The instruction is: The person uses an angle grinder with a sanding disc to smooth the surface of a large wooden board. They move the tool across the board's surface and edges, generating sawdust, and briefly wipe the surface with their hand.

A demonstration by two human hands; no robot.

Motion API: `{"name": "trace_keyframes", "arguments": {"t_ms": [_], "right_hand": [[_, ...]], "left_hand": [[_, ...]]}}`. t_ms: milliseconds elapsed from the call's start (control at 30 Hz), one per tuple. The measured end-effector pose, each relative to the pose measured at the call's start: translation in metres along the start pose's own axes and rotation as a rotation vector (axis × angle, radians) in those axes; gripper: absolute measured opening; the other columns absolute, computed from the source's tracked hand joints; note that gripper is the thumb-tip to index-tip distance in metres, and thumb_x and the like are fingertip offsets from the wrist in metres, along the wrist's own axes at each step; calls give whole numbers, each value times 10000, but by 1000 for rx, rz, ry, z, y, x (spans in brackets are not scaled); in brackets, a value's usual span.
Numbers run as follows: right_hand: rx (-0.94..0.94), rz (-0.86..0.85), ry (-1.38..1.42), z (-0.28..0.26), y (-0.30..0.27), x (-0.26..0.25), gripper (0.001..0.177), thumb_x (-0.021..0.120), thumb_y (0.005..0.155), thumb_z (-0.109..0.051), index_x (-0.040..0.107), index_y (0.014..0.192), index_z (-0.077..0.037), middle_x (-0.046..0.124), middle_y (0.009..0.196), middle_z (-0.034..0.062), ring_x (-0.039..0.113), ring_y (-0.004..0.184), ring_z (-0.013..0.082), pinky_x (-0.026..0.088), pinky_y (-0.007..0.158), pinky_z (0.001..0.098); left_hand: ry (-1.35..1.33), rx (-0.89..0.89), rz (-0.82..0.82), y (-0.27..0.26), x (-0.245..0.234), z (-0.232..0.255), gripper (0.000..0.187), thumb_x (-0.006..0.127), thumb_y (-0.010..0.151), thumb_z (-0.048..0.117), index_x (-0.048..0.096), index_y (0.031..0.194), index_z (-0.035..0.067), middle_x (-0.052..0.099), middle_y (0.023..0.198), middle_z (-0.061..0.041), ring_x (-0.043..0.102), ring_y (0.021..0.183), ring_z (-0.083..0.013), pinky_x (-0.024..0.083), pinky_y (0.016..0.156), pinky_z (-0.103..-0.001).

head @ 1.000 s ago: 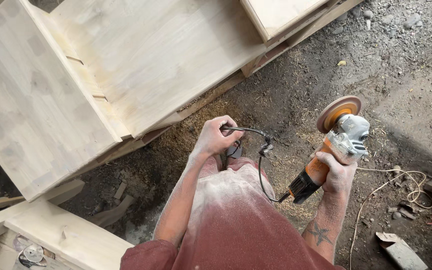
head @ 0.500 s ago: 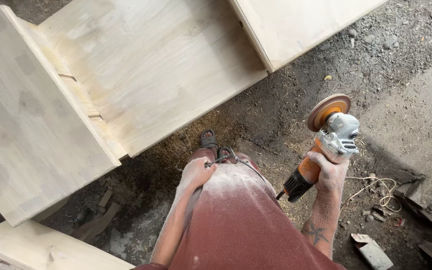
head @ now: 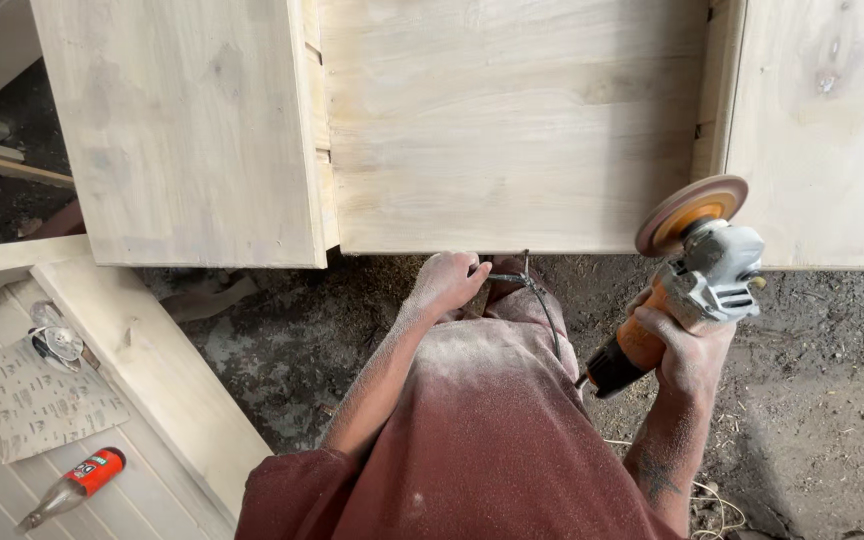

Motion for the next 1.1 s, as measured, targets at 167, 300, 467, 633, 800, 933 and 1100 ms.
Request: {"name": "trace_keyframes", "arguments": {"t_ms": [167, 300, 467, 633, 800, 933, 1100], "right_hand": [[113, -144, -134, 1, 50, 35, 482, 745, 674, 61, 650, 1144, 14, 705, 992, 101, 732, 880, 210, 635, 781, 358], [179, -254, -106, 2, 74, 64, 453, 759, 668, 55, 669, 1109, 4, 712, 1004, 86, 728, 883, 191, 627, 782, 355], [194, -366, -194, 3, 84, 99, 427, 773, 669, 40, 689, 1087, 15, 722, 944, 99, 724, 850, 190, 626, 768, 348], [222, -413, -164, -3, 83, 147, 426, 767, 675, 18, 661, 1088, 22, 708, 908, 99, 731, 809, 202, 637, 726, 356], [246, -560, -90, -9, 67, 210, 437, 725, 710, -11, 632, 1136, 18, 676, 876, 109, 714, 754, 231, 621, 674, 377], [172, -710, -156, -15, 55, 262, 453, 735, 721, -18, 610, 1156, 5, 667, 912, 97, 709, 773, 232, 624, 684, 385], [97, -933, -513, -32, 66, 326, 373, 770, 777, -75, 657, 1119, 21, 702, 917, 120, 719, 793, 221, 617, 702, 373]], "left_hand": [[-17, -274, -47, -27, 24, -51, 517, 536, 994, 511, 712, 837, 51, 721, 853, -206, 719, 872, -377, 568, 814, -514], [-32, -391, -35, -45, 56, -101, 510, 540, 986, 512, 714, 883, 44, 724, 925, -218, 708, 927, -406, 569, 833, -524], [-197, -585, -92, -80, 102, -152, 492, 581, 967, 500, 738, 1103, 54, 725, 1094, -224, 710, 1033, -394, 556, 926, -490], [-366, -619, -16, -98, 122, -168, 529, 582, 963, 493, 737, 1190, 41, 737, 1161, -219, 713, 1101, -369, 555, 977, -454], [-648, -417, 91, -89, 95, -127, 682, 599, 949, 581, 633, 1328, 15, 683, 1320, -198, 664, 1230, -308, 546, 1039, -458], [-1280, 408, 169, -77, 14, -20, 910, 727, 900, 597, 388, 1528, 34, 585, 1426, -209, 600, 1323, -349, 505, 1133, -544], [-1191, 298, 509, -45, -87, 67, 782, 857, 737, 473, 552, 1284, 5, 713, 1071, -156, 736, 1005, -268, 657, 920, -416]]}}
Point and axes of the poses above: each hand's wrist, its own y-axis towards the middle knuckle, its own x-axis out of the palm, z = x × y, the point moved 5 cm from there along y, towards the middle knuckle
